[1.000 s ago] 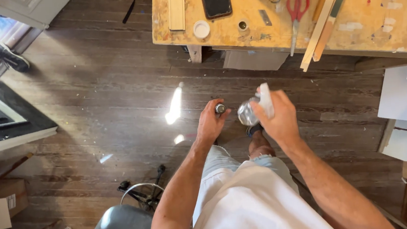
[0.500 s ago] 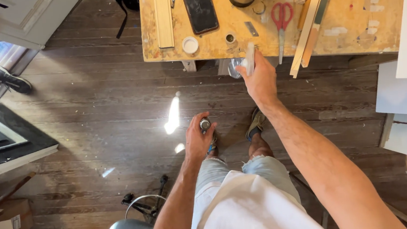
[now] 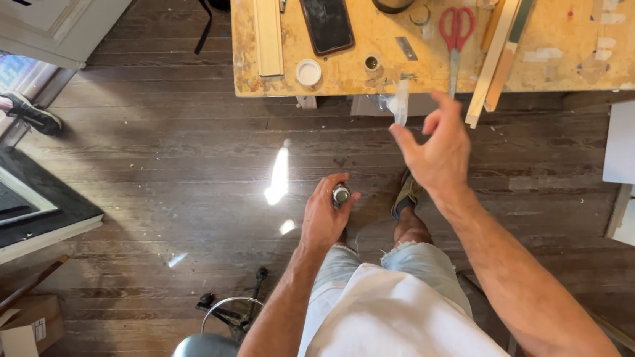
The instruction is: Paint small components using a rod as an applicator and white paint from a can
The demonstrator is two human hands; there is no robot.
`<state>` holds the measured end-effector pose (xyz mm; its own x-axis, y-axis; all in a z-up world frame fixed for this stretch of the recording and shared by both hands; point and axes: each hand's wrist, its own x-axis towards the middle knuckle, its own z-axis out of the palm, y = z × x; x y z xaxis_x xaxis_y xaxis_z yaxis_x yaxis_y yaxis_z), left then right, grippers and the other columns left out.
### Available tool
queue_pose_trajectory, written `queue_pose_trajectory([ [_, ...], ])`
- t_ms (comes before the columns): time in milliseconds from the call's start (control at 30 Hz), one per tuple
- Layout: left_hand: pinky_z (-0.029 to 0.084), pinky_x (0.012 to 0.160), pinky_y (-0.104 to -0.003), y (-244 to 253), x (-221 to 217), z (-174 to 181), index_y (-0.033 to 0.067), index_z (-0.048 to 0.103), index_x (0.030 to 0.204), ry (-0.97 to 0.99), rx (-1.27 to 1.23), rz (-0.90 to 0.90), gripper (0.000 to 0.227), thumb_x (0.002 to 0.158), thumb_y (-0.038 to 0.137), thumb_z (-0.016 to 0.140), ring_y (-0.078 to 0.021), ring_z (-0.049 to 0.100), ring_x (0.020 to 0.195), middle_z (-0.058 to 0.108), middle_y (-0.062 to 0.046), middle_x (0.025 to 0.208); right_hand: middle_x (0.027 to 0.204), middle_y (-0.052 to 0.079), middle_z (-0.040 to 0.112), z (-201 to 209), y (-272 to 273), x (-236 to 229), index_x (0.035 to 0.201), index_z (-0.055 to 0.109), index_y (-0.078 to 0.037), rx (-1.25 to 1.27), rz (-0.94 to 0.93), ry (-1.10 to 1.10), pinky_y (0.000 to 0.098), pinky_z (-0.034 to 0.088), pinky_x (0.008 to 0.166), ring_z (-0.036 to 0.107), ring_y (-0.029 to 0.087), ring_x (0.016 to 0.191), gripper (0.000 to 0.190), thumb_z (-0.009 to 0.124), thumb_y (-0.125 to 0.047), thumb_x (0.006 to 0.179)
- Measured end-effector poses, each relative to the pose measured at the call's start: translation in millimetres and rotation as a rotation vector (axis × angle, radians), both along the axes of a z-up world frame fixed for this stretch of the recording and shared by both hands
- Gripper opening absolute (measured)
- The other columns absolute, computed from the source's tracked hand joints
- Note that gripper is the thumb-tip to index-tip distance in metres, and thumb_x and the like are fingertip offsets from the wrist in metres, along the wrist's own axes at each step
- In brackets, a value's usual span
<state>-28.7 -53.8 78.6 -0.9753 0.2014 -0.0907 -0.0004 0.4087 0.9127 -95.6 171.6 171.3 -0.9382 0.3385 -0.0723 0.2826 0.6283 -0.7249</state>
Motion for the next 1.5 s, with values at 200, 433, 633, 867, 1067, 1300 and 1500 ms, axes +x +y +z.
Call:
queue_pose_trajectory([
  [200,0.057,0.094,-0.045,8.1,-8.2,22.5,0.0136,0.067,0.121,0.019,0.009,0.016,0.04,0.086,0.025,0.082,-0.033,0.071,0.11,0.072,-0.008,0.116,0.113,0.013,0.053,12.9,-9.7,-79.5,0.133,0.059,-0.002,0.347,0.345,0.261,0.0432,0.045,0.1,0.054,0.033,0.11,0.064,0.092,-0.011,0.079],
  [433,0.053,0.094,-0.042,14.4,-18.2,49.8,0.0099,0.063,0.123,-0.06,-0.041,-0.025,0.038,0.094,0.032,0.072,-0.0294,0.069,0.111,0.069,-0.009,0.122,0.126,0.018,0.067,23.2,-28.7,-110.8,0.128,0.066,-0.001,0.367,0.508,-0.139,0.0514,0.042,0.103,0.058,0.032,0.116,0.038,0.075,-0.02,0.097],
  [633,0.053,0.092,-0.042,18.0,-27.5,62.9,0.0098,0.062,0.124,-0.078,-0.017,-0.032,0.038,0.095,0.034,0.069,-0.03,0.069,0.11,0.068,-0.009,0.125,0.129,0.013,0.065,65.1,-18.6,-34.3,0.128,0.067,-0.009,0.032,0.623,-0.29,0.0402,0.053,0.09,0.064,0.021,0.09,0.031,0.064,-0.014,0.098],
  [867,0.053,0.08,-0.041,35.9,-39.4,82.6,0.0113,0.061,0.119,-0.137,-0.012,-0.109,0.034,0.095,0.033,0.07,-0.0287,0.072,0.087,0.067,-0.007,0.119,0.107,0.0,0.075,97.6,-2.1,-9.3,0.117,0.069,-0.018,0.111,0.631,-0.512,0.0346,0.052,0.091,0.069,0.016,0.096,0.028,0.07,-0.016,0.089],
  [1067,0.053,0.076,-0.05,59.4,-43.2,98.9,0.0073,0.059,0.121,-0.059,-0.032,-0.178,0.039,0.096,0.036,0.066,-0.0396,0.069,0.097,0.067,-0.014,0.117,0.12,0.003,0.07,123.6,15.6,-7.0,0.127,0.07,-0.016,0.247,0.95,-0.169,0.0355,0.056,0.098,0.071,0.02,0.098,0.044,0.076,-0.007,0.085],
  [1300,0.052,0.071,-0.05,75.5,-40.5,109.1,0.0069,0.058,0.117,0.035,-0.01,-0.201,0.03,0.093,0.023,0.067,-0.0402,0.067,0.09,0.065,-0.013,0.107,0.124,0.003,0.067,147.6,23.6,-3.2,0.125,0.071,-0.015,0.382,1.082,-0.183,0.0368,0.062,0.08,0.07,0.021,0.091,0.044,0.074,-0.002,0.083],
  [1500,0.051,0.066,-0.051,76.4,-32.9,111.1,0.0087,0.06,0.116,0.021,-0.04,-0.232,0.031,0.092,0.026,0.068,-0.0387,0.067,0.084,0.063,-0.011,0.103,0.126,0.004,0.071,139.0,32.1,4.4,0.123,0.071,-0.015,0.505,1.207,-0.079,0.0391,0.058,0.091,0.066,0.026,0.108,0.056,0.06,0.015,0.078],
])
